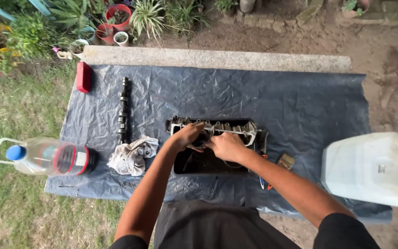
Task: Cleaning engine components by wiping them with a rag and using a brush.
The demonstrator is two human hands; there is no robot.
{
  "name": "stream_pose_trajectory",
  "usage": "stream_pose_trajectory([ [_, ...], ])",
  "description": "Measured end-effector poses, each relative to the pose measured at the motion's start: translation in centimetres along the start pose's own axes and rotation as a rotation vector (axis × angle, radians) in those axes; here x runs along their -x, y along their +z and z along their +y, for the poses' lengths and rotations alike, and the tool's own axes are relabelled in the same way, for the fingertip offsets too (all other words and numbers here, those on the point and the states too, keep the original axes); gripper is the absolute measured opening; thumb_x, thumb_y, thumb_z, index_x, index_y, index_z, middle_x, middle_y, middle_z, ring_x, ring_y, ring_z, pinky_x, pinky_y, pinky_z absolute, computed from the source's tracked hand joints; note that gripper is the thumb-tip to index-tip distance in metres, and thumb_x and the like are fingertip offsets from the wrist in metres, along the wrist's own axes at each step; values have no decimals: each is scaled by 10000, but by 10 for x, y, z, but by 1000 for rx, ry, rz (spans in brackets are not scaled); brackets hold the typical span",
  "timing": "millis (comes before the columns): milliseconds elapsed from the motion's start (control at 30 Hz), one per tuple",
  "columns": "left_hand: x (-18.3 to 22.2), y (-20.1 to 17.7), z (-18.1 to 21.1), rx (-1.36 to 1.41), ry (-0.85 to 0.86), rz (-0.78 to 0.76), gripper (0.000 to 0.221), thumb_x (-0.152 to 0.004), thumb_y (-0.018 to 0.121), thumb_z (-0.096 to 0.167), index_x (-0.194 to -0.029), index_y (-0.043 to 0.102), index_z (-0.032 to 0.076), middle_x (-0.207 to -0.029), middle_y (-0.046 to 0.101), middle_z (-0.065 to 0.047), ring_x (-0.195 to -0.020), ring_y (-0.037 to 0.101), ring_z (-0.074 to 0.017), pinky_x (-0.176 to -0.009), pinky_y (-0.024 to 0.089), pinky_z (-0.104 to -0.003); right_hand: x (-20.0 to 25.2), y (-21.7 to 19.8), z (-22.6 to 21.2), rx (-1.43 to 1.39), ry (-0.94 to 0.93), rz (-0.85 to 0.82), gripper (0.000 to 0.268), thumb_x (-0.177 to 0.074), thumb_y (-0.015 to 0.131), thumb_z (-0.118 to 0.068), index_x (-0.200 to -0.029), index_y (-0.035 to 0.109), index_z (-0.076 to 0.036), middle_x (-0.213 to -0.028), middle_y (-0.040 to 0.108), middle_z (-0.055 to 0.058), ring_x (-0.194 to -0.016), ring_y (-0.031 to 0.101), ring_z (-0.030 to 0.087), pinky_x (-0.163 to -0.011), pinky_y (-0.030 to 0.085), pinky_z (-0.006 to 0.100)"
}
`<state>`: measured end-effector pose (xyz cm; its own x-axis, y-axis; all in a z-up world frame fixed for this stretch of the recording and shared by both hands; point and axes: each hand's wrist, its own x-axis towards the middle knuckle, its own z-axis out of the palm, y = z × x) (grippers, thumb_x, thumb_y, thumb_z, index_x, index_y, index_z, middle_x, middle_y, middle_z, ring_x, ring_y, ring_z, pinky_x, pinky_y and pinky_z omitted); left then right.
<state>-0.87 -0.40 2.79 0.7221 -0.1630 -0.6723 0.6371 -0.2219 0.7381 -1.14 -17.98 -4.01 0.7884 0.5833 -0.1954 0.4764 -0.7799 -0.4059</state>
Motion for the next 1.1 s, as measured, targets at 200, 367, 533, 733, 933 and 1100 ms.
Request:
stream_pose_trajectory([
  [200,-40,8,-42,530,359,180,613,-1050,524,464,-1209,662,-113,-1131,672,-332,-1103,656,-386,-977,533,-564,10,6,-21,-185,261,146,309,-975,526,-320,-928,781,-152,-779,763,110,-847,775,320,-732,609,426],
  [367,-53,1,-64,744,483,135,628,-1062,481,505,-1234,662,-71,-1112,708,-277,-1053,695,-342,-955,563,-518,-2,39,4,-470,335,218,372,-1017,545,-408,-1020,791,-129,-870,773,157,-950,742,377,-766,595,487],
  [533,-79,-3,-117,775,372,31,727,-1045,417,599,-1392,533,-29,-1188,694,-218,-1092,691,-309,-963,574,-473,18,86,14,-628,375,327,461,-1053,557,-436,-797,763,-112,-732,748,123,-829,749,353,-724,580,443],
  [733,-123,29,-209,914,-20,-115,765,-1006,527,640,-1441,522,11,-1305,651,-201,-1194,644,-306,-1032,528,-468,44,159,34,-757,510,347,443,-1071,553,-369,-873,771,-38,-779,759,165,-869,742,354,-761,576,464],
  [933,-136,29,-245,909,-240,8,397,-992,691,246,-1325,627,40,-1265,650,-229,-1134,668,-381,-916,584,-567,67,201,73,-560,533,46,367,-1050,545,-329,-1145,757,-44,-1136,738,193,-1085,698,397,-926,570,469],
  [1100,-163,16,-270,924,-196,101,495,-1064,558,328,-1457,446,48,-1415,578,-208,-1195,626,-439,-864,565,-693,49,176,52,-423,568,168,259,-1002,610,-220,-1174,724,-63,-1054,758,221,-1050,711,422,-909,576,527],
])
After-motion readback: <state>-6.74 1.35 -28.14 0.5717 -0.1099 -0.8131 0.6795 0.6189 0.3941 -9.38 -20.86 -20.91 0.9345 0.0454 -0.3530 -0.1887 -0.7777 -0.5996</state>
